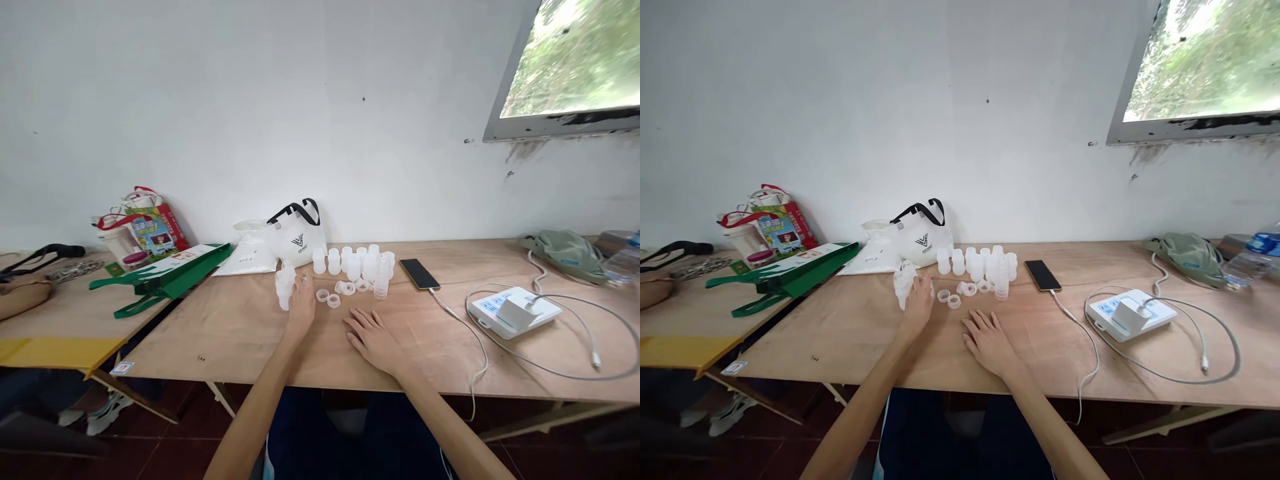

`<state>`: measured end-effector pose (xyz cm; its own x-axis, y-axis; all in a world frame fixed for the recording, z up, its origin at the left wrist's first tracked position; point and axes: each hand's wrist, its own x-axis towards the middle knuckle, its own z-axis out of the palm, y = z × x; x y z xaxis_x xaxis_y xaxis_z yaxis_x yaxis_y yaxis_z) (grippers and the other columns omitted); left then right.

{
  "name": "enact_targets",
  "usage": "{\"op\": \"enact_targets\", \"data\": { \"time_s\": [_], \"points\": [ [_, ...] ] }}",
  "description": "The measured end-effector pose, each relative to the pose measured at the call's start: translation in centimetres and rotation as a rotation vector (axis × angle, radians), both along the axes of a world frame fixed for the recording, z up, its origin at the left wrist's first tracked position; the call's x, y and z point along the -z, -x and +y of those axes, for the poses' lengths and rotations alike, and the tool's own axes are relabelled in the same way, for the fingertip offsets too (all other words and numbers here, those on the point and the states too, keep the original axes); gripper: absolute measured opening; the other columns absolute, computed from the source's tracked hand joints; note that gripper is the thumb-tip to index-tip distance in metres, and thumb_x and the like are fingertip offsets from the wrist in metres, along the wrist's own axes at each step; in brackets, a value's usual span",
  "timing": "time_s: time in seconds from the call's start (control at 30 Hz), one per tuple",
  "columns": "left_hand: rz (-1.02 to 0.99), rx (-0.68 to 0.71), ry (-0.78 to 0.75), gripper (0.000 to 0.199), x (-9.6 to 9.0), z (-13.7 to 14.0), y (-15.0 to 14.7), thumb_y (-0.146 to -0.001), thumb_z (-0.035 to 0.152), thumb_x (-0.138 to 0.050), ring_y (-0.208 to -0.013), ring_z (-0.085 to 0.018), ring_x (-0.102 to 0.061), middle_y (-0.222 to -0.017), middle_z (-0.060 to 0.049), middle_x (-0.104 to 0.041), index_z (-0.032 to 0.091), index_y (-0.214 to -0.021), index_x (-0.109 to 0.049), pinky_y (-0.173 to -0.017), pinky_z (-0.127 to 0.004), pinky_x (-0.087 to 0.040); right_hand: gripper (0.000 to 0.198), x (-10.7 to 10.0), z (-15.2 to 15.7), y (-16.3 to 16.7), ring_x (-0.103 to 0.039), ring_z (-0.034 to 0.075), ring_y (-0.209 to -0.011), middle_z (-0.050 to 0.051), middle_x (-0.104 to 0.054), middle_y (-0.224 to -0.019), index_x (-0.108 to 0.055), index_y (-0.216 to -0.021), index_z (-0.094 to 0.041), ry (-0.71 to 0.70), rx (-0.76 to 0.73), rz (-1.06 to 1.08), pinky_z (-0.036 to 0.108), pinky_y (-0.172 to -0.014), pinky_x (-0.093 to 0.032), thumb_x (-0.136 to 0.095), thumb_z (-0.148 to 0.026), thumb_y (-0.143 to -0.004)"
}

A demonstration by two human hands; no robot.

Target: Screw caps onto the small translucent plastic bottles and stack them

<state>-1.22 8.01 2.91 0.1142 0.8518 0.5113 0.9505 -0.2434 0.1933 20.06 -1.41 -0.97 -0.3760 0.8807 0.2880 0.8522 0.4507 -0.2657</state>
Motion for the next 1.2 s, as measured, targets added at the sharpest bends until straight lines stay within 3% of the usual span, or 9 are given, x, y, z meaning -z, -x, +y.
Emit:
{"op": "enact_targets", "data": {
  "time_s": [0.3,0.43,0.6,0.73,0.93,1.2],
  "points": [
    [-0.044,0.072,-0.036,0.058,-0.3,0.2,0.2,-0.092,0.003,-0.033,-0.119,-0.030,-0.061,-0.146,-0.017,-0.047,0.021,-0.147,-0.040,-0.088,-0.039,-0.057,0.047,-0.3,-0.1,0.1,-0.037,0.026,-0.148,0.013,-0.046,-0.156,-0.053,-0.145,-0.021,0.022,0.001,-0.006,0.056,-0.122,-0.025,-0.033,-0.039,-0.106],
    [-0.151,0.083,-0.093,0.054,-2.8,-1.1,-0.2,-0.091,0.004,-0.037,-0.126,-0.033,-0.055,-0.142,-0.016,-0.049,0.021,-0.142,-0.045,-0.097,-0.047,-0.053,0.047,-0.3,-0.1,0.1,-0.037,0.026,-0.148,0.012,-0.046,-0.157,-0.052,-0.145,-0.023,0.017,-0.001,0.000,0.057,-0.122,-0.024,-0.032,-0.040,-0.107],
    [-0.334,0.120,-0.151,0.032,-5.6,-4.6,-0.3,-0.099,0.018,-0.038,-0.120,-0.027,-0.057,-0.141,-0.011,-0.047,0.025,-0.127,-0.052,-0.092,-0.040,-0.054,0.047,0.0,0.0,0.1,-0.037,0.026,-0.148,0.012,-0.046,-0.156,-0.053,-0.144,-0.023,0.001,-0.002,0.000,0.056,-0.122,-0.024,-0.032,-0.041,-0.107],
    [-0.341,0.222,0.034,0.029,-3.5,-6.9,0.5,-0.101,0.019,-0.035,-0.094,-0.021,-0.065,-0.125,-0.008,-0.057,0.026,-0.122,-0.054,-0.078,-0.034,-0.054,0.047,0.2,0.1,0.0,-0.036,0.026,-0.148,0.012,-0.046,-0.157,-0.053,-0.145,-0.023,0.014,-0.002,0.002,0.057,-0.122,-0.024,-0.032,-0.041,-0.107],
    [-0.346,0.218,0.211,0.017,1.0,-6.6,1.3,-0.089,0.010,-0.051,-0.105,-0.025,-0.059,-0.105,-0.006,-0.064,0.021,-0.100,-0.057,-0.093,-0.040,-0.048,0.047,-0.1,0.0,0.0,-0.037,0.026,-0.148,0.010,-0.046,-0.157,-0.053,-0.145,-0.024,0.019,-0.012,0.013,0.056,-0.122,-0.024,-0.032,-0.041,-0.106],
    [-0.365,0.216,0.289,0.013,1.9,-5.5,2.3,-0.084,0.012,-0.060,-0.095,-0.023,-0.058,-0.097,-0.004,-0.059,0.021,-0.094,-0.062,-0.087,-0.035,-0.046,0.046,0.0,0.0,-0.2,-0.036,0.026,-0.148,0.010,-0.045,-0.158,-0.052,-0.145,-0.024,0.026,-0.003,-0.007,0.057,-0.122,-0.025,-0.034,-0.041,-0.106]
  ]
}}
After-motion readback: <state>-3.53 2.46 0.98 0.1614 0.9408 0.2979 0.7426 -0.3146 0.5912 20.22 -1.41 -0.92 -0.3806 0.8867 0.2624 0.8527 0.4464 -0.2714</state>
